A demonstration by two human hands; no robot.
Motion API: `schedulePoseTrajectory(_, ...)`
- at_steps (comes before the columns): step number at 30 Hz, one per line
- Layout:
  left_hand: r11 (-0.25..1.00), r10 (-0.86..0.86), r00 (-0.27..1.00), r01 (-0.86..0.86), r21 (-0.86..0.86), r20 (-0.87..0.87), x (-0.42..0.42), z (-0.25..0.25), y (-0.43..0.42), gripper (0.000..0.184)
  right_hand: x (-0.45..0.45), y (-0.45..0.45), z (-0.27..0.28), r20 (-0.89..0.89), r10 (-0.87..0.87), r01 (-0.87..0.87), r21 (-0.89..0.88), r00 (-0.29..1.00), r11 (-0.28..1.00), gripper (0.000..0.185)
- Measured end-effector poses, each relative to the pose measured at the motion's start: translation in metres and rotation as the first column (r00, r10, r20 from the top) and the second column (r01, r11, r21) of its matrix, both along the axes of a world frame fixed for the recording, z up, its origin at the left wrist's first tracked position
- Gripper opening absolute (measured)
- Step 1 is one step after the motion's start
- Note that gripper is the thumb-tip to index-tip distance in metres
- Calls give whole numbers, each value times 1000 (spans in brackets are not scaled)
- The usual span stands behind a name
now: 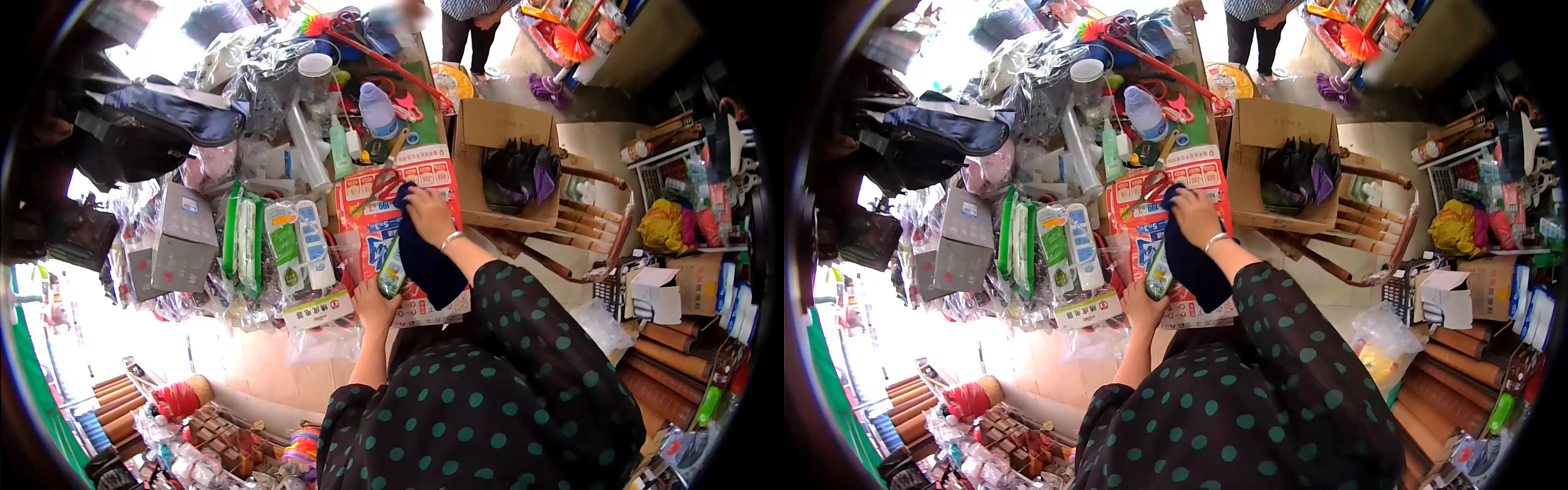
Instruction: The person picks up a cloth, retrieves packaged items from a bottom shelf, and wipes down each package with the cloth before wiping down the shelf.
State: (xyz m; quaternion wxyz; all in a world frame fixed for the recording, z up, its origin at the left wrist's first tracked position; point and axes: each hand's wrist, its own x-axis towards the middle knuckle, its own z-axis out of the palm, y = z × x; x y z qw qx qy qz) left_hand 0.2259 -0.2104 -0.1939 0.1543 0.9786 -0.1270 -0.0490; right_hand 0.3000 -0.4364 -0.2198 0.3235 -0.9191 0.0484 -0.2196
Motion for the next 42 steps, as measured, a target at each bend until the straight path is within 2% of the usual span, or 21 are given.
schedulePoseTrajectory(3, 995, 43, 987, -56, -83, -153, 4, 0, 3, 63, 5, -53, -33, -44, -194, 179, 619, 980, 764, 26)
schedulePoseTrajectory(4, 996, 35, 987, -48, -77, -156, 4, 1, 5, 63, -9, -75, -16, -243, -160, 291, 785, 957, 547, 29)
schedulePoseTrajectory(5, 981, 47, 975, -86, -172, -219, 3, 2, 8, 62, -19, -85, -20, -251, -162, 252, 968, 954, -16, 31)
schedulePoseTrajectory(6, 957, 54, 958, -131, -261, -283, 2, 3, 10, 61, -37, -95, 12, -250, -79, 222, 939, 965, -263, 31)
schedulePoseTrajectory(8, 968, 46, 960, -112, -226, -278, 2, 11, 9, 59, -63, -103, 29, -107, -44, 77, 895, 993, -440, 28)
schedulePoseTrajectory(10, 891, 64, 840, -292, -349, -539, 3, 24, 5, 59, -77, -93, 40, -120, -70, 80, 905, 990, -417, 26)
schedulePoseTrajectory(12, 875, 81, 811, -336, -349, -580, 1, 31, -2, 60, -85, -74, 62, -199, -89, 161, 933, 976, -323, 22)
schedulePoseTrajectory(14, 855, 95, 780, -382, -350, -619, 0, 26, -5, 60, -87, -32, 14, -114, -93, 130, 973, 989, 192, 20)
schedulePoseTrajectory(15, 909, 102, 832, -301, -290, -545, -1, 14, -2, 60, -84, -14, 48, 118, -8, -81, 728, 993, 680, 23)
schedulePoseTrajectory(16, 950, 99, 878, -223, -219, -467, -3, 6, 1, 60, -83, -6, 62, 19, 213, -208, 320, 977, 924, 25)
schedulePoseTrajectory(18, 977, 88, 907, -160, -144, -412, -7, -1, 1, 61, -86, 29, 45, -64, 358, -363, -140, 932, 921, 24)
schedulePoseTrajectory(20, 993, 71, 934, -99, -63, -351, -6, -2, -1, 61, -71, 21, 26, -61, 334, -339, -235, 941, 911, 25)
schedulePoseTrajectory(24, 993, 80, 976, -96, -69, -205, -10, 0, -9, 62, -20, -23, -1, -134, -75, 49, -186, 988, 981, 19)
schedulePoseTrajectory(27, 991, 76, 967, -101, -90, -242, -10, -4, 2, 64, -6, -55, -14, -82, 32, -32, 4, 996, 999, 16)
schedulePoseTrajectory(30, 959, 91, 959, -158, -236, -270, -13, 3, 2, 65, 0, -77, -21, 11, 18, -21, 487, 1000, 873, 23)
schedulePoseTrajectory(31, 958, 96, 968, -153, -240, -234, -16, 5, 2, 66, -12, -76, -22, -183, -60, 182, 785, 981, 593, 29)
schedulePoseTrajectory(33, 962, 89, 979, -132, -239, -181, -21, 15, 2, 65, -26, -78, -23, -248, -96, 263, 945, 964, 196, 33)
schedulePoseTrajectory(34, 962, 95, 978, -138, -235, -184, -24, 18, 4, 65, -34, -81, -15, -280, -75, 279, 960, 957, -26, 34)
schedulePoseTrajectory(35, 947, 92, 979, -142, -287, -182, -24, 19, 3, 64, -40, -84, -16, -279, -72, 278, 960, 958, -24, 34)
schedulePoseTrajectory(37, 928, 86, 981, -143, -344, -174, -24, 22, 2, 63, -49, -88, -16, -228, -19, 203, 899, 973, -387, 34)
schedulePoseTrajectory(42, 874, 32, 998, -57, -482, -60, -31, 31, 5, 59, -65, -80, 24, -124, 80, 147, 786, 989, -601, 37)
